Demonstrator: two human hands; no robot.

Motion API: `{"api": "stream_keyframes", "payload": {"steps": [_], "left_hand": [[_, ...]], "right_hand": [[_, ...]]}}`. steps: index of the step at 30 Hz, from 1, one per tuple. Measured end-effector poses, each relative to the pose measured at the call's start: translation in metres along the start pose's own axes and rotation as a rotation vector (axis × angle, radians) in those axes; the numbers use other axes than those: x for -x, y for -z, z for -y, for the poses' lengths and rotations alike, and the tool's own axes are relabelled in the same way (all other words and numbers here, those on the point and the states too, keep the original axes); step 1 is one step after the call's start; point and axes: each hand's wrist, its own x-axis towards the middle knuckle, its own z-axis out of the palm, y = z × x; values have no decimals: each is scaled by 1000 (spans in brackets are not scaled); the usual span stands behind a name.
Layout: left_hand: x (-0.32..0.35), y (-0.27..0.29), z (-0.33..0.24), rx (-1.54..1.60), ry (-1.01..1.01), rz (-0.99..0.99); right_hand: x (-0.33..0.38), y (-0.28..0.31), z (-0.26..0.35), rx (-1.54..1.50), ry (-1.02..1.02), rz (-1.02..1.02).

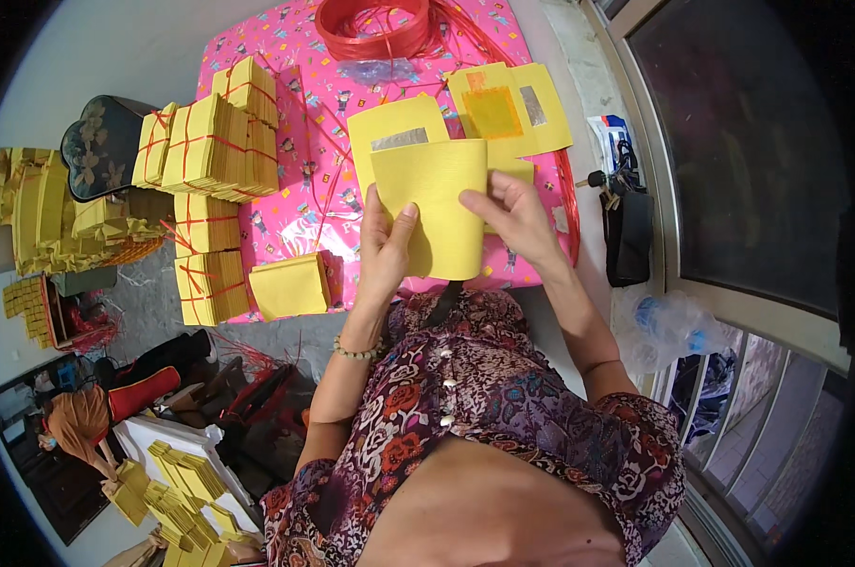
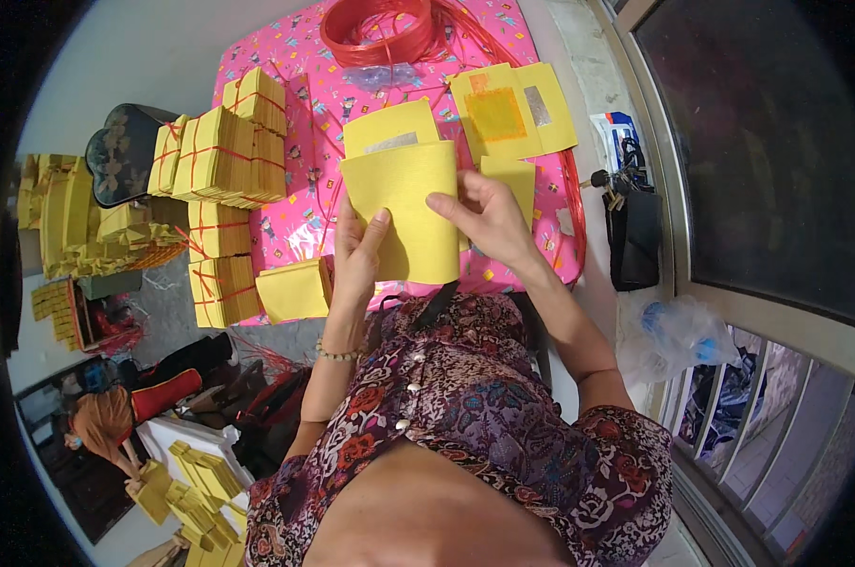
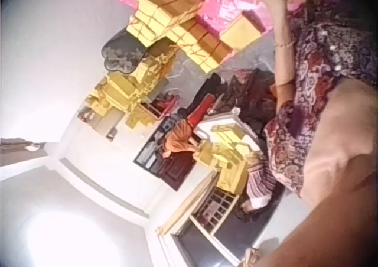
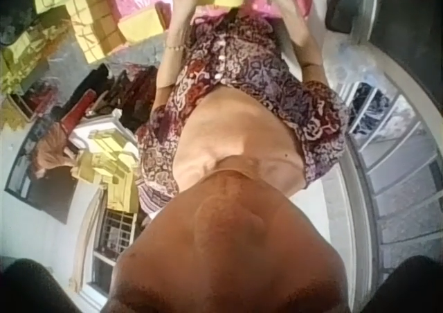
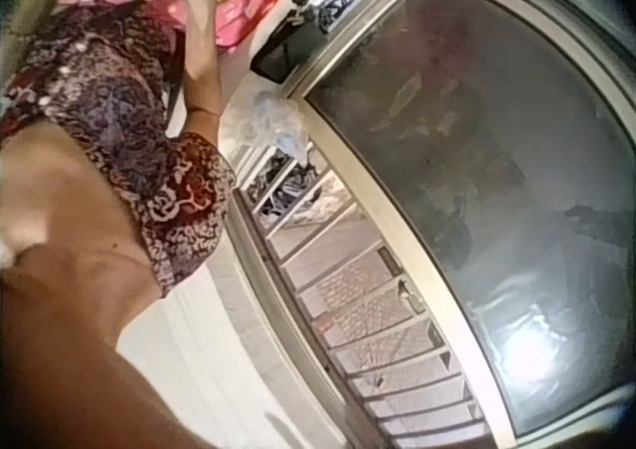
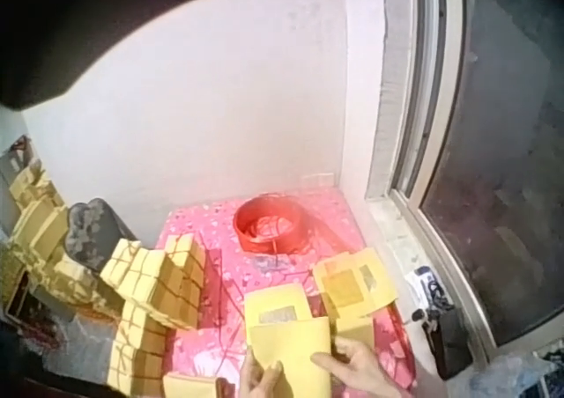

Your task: Folding and stacking yellow joss paper with gold and silver foil centers.

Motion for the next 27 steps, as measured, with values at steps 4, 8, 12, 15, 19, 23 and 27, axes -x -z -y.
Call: {"api": "stream_keyframes", "payload": {"steps": [4, 8, 12, 15, 19, 23, 27], "left_hand": [[-1, 2, 0, -57, 19, 31], [-2, 1, 4, -83, 15, 0], [-1, 3, 2, -113, 24, -17], [1, 1, 3, -106, 13, -44], [-5, 9, 3, -118, 11, -51], [-9, 7, 1, -112, -21, -86], [-14, 10, -4, -121, -31, -138]], "right_hand": [[4, 6, -11, 25, -80, 79], [6, 4, -14, 14, -64, 56], [8, 10, -32, 142, -150, 113], [10, 11, -37, 102, -110, 96], [16, 15, -47, 159, -143, 169], [17, 10, -43, 185, -77, 97], [25, 19, -48, 130, -187, 171]]}}
